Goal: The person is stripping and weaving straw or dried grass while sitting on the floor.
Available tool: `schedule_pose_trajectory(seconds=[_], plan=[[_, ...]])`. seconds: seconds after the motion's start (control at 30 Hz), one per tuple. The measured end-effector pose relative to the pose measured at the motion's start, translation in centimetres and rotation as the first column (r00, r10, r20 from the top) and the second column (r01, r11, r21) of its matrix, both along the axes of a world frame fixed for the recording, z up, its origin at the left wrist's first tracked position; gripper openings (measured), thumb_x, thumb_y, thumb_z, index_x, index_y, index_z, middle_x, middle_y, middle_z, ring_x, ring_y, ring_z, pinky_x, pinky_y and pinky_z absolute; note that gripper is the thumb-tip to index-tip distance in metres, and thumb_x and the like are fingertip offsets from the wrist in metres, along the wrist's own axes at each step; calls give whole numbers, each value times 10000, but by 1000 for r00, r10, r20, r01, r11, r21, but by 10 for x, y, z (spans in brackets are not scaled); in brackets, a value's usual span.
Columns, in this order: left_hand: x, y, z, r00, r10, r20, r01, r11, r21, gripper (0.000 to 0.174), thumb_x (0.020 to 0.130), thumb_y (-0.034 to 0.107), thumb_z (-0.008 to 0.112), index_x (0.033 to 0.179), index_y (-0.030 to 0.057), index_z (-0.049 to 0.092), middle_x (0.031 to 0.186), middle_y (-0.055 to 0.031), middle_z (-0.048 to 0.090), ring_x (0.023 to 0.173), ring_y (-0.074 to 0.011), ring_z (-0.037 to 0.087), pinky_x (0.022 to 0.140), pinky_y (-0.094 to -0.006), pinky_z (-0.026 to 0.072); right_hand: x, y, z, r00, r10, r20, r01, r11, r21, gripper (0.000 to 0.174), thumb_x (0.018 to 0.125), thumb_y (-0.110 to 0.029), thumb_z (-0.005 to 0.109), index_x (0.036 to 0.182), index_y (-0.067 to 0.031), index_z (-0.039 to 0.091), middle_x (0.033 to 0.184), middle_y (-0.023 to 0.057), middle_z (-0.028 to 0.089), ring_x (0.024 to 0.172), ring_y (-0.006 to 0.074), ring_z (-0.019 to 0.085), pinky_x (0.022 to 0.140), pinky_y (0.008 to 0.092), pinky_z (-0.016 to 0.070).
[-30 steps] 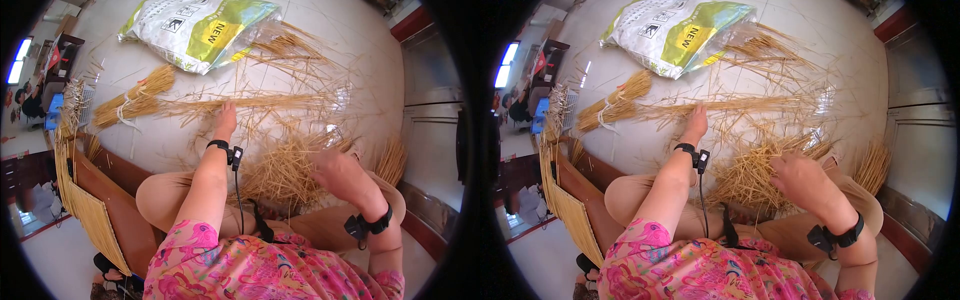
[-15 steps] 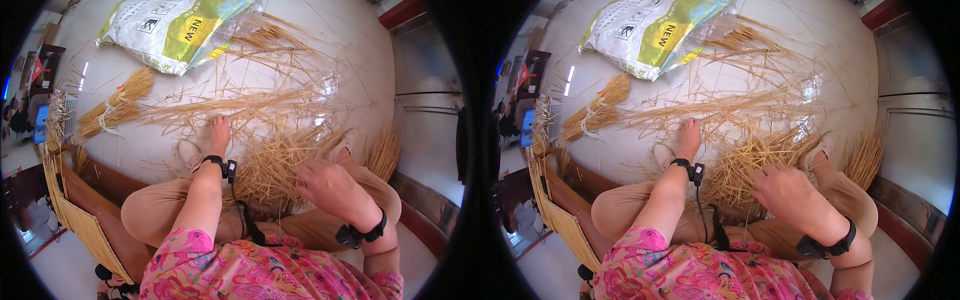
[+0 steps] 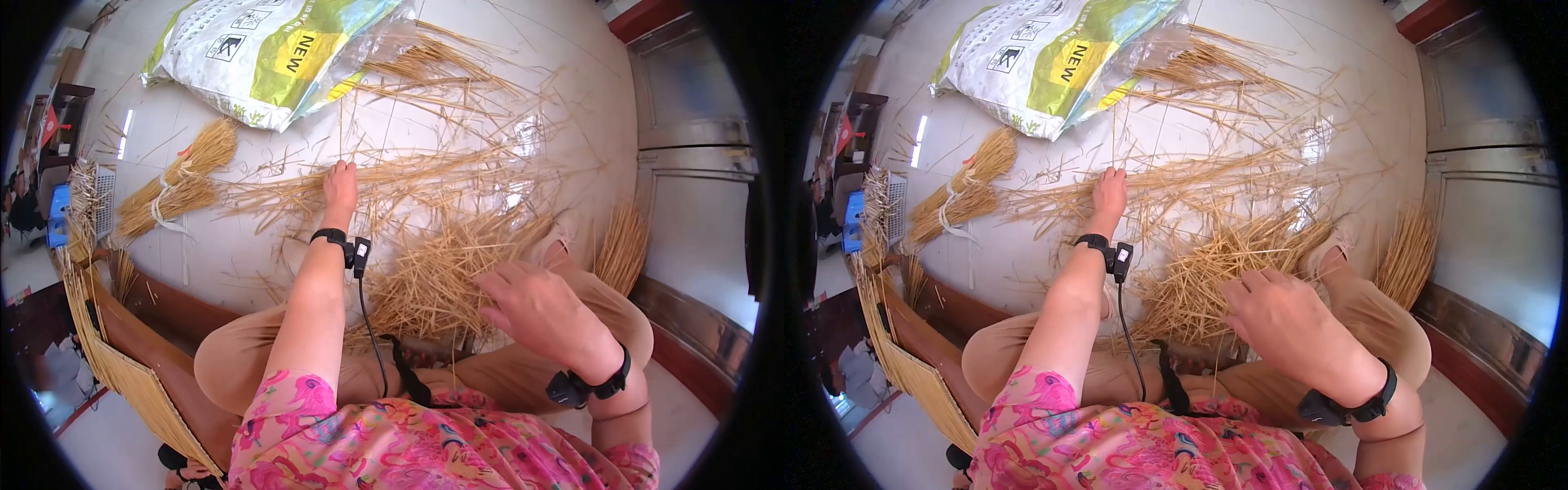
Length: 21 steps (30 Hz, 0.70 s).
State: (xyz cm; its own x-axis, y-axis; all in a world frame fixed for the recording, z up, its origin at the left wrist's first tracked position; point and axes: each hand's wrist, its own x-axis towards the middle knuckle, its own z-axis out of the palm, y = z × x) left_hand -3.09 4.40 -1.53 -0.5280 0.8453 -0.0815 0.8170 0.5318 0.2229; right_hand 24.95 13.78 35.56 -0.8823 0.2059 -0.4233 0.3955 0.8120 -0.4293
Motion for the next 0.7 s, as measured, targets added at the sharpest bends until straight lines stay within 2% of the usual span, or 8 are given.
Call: schedule_pose_trajectory(seconds=[0.13, 0.23, 0.37, 0.43, 0.53, 0.63, 0.7], plan=[[-5, 8, -12, 995, -14, -98, 6, 997, -80, 127, 800, 90, 519, 865, 81, 628, 954, -82, 554, 967, -246, 542, 787, -383, 460, 0, 0, -1, 1000, 8, 11, -8, 1000, -10, 207, 770, -174, 648, 880, -46, 528, 797, 89, 548, 792, 243, 578, 690, 337, 484], [-7, 10, -18, 996, -30, -87, 21, 994, -106, 126, 791, 71, 524, 874, 71, 618, 952, -89, 555, 935, -249, 550, 778, -379, 480, -1, 2, -2, 1000, 23, 5, -23, 1000, -19, 199, 773, -171, 643, 871, -45, 524, 800, 88, 544, 795, 240, 576, 696, 335, 482], [-11, 11, -23, 991, -73, -114, 66, 996, -64, 112, 777, 80, 547, 865, 62, 614, 900, -80, 567, 934, -245, 552, 768, -375, 482, -2, 2, -1, 1000, 24, 15, -24, 1000, -18, 189, 780, -169, 633, 867, -44, 522, 804, 88, 542, 799, 236, 572, 698, 333, 478], [-13, 10, -12, 989, -108, -97, 100, 992, -78, 100, 768, 93, 569, 855, 59, 607, 876, -75, 575, 920, -251, 558, 780, -371, 466, -1, 2, 1, 1000, 27, 6, -26, 1000, -13, 190, 782, -173, 631, 870, -45, 522, 800, 89, 541, 800, 234, 572, 691, 331, 479], [-24, 9, 17, 946, -287, -151, 292, 956, 11, 94, 806, 92, 520, 851, 80, 602, 855, -55, 599, 910, -238, 570, 758, -368, 432, 1, 3, 4, 999, 50, -2, -50, 999, 18, 182, 785, -179, 624, 866, -47, 527, 792, 90, 545, 794, 231, 576, 683, 325, 482], [-33, 12, 45, 925, -376, -51, 376, 927, -12, 73, 812, 119, 549, 874, 92, 575, 852, -70, 604, 886, -244, 576, 743, -355, 414, 5, 1, 2, 996, 79, -29, -77, 996, 55, 161, 789, -181, 612, 850, -51, 538, 768, 92, 560, 768, 233, 590, 664, 322, 491], [-38, 11, 68, 904, -425, 34, 425, 905, 29, 123, 818, 134, 572, 925, 75, 554, 875, -97, 585, 880, -272, 566, 785, -370, 413, 11, 0, -3, 994, 86, -65, -80, 992, 98, 148, 790, -183, 604, 834, -53, 546, 740, 92, 569, 734, 236, 601, 638, 326, 497]])
